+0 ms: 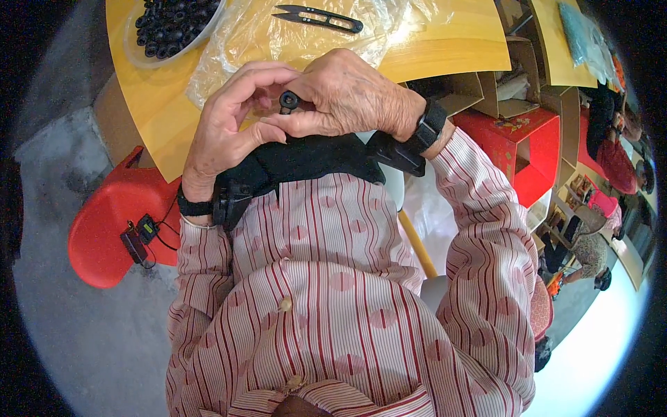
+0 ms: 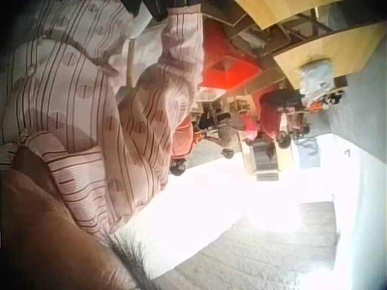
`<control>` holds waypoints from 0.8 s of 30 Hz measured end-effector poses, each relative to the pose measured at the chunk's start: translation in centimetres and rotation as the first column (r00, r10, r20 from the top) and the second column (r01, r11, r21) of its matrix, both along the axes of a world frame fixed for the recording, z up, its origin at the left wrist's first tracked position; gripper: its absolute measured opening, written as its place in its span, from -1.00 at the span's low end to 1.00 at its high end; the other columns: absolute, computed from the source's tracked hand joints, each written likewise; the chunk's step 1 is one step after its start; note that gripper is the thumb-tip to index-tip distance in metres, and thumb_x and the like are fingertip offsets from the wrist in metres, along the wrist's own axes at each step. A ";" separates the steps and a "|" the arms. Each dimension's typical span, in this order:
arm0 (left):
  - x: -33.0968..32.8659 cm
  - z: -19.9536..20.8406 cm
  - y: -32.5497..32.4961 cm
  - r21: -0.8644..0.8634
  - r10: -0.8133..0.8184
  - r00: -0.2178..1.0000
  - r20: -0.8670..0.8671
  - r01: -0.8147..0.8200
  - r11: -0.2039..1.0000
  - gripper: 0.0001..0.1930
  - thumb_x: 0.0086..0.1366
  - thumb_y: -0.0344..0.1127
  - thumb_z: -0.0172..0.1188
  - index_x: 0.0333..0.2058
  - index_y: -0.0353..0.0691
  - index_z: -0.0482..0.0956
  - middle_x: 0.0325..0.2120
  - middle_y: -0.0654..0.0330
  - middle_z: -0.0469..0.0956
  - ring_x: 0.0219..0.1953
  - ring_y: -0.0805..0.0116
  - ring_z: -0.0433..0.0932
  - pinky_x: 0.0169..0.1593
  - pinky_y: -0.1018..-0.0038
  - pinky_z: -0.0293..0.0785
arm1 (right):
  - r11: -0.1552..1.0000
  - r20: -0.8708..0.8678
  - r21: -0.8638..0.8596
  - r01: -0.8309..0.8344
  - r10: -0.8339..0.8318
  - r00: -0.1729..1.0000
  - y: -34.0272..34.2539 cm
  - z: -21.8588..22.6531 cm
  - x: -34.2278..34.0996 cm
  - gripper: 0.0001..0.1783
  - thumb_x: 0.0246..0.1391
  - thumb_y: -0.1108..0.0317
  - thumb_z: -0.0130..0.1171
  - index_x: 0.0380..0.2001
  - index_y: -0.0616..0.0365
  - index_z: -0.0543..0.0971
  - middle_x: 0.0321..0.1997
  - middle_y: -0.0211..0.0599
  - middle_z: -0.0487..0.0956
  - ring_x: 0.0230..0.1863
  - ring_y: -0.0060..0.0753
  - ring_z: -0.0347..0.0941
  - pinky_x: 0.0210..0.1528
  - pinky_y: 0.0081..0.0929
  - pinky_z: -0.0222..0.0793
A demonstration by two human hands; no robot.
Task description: The person trims small black plastic parts using thread snips and presses components together by hand to assemble cord locks.
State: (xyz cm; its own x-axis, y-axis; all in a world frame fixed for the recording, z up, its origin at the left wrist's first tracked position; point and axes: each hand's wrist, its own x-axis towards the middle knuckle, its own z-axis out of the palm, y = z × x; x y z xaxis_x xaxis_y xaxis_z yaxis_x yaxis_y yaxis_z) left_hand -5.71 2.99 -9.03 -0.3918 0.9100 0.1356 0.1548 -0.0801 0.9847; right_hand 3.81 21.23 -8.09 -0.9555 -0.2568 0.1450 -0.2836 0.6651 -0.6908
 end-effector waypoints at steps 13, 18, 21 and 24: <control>0.5 -0.1 0.0 0.113 0.036 0.999 -0.006 -0.035 0.993 -0.54 -0.08 -0.31 0.40 -0.15 -0.27 0.51 -0.17 0.10 0.48 -0.29 0.31 0.53 -0.16 0.48 0.46 | 0.998 -0.072 -0.059 0.023 -0.028 0.997 -0.6 -0.5 0.6 -0.43 -0.06 -0.11 0.22 -0.74 0.23 0.47 -0.79 -0.08 0.34 -0.69 -0.05 0.38 -0.63 -0.30 0.28; 0.5 0.0 0.0 0.108 0.044 0.999 -0.011 -0.042 0.993 -0.56 -0.08 -0.33 0.39 -0.17 -0.26 0.52 -0.18 0.10 0.48 -0.30 0.31 0.53 -0.18 0.48 0.46 | 0.997 -0.083 -0.075 0.026 -0.032 0.996 -0.8 -0.5 0.6 -0.43 -0.06 -0.11 0.23 -0.74 0.23 0.47 -0.80 -0.09 0.33 -0.70 -0.06 0.38 -0.63 -0.29 0.28; 0.6 0.0 -0.1 0.114 0.051 0.999 -0.004 -0.050 0.992 -0.56 -0.08 -0.34 0.39 -0.17 -0.26 0.52 -0.19 0.09 0.49 -0.31 0.31 0.54 -0.18 0.48 0.47 | 0.999 -0.075 -0.046 0.018 -0.022 0.997 -0.9 -0.4 0.7 -0.41 -0.05 -0.12 0.22 -0.75 0.23 0.45 -0.81 -0.10 0.32 -0.70 -0.06 0.37 -0.63 -0.29 0.28; 0.6 0.1 -0.3 0.119 0.052 0.999 0.011 -0.053 0.992 -0.58 -0.07 -0.36 0.38 -0.17 -0.27 0.52 -0.19 0.08 0.49 -0.32 0.30 0.54 -0.18 0.48 0.47 | 1.000 -0.057 -0.010 0.010 -0.011 0.998 -1.0 0.1 0.7 -0.38 -0.03 -0.15 0.18 -0.76 0.23 0.44 -0.82 -0.10 0.30 -0.70 -0.06 0.37 -0.64 -0.29 0.28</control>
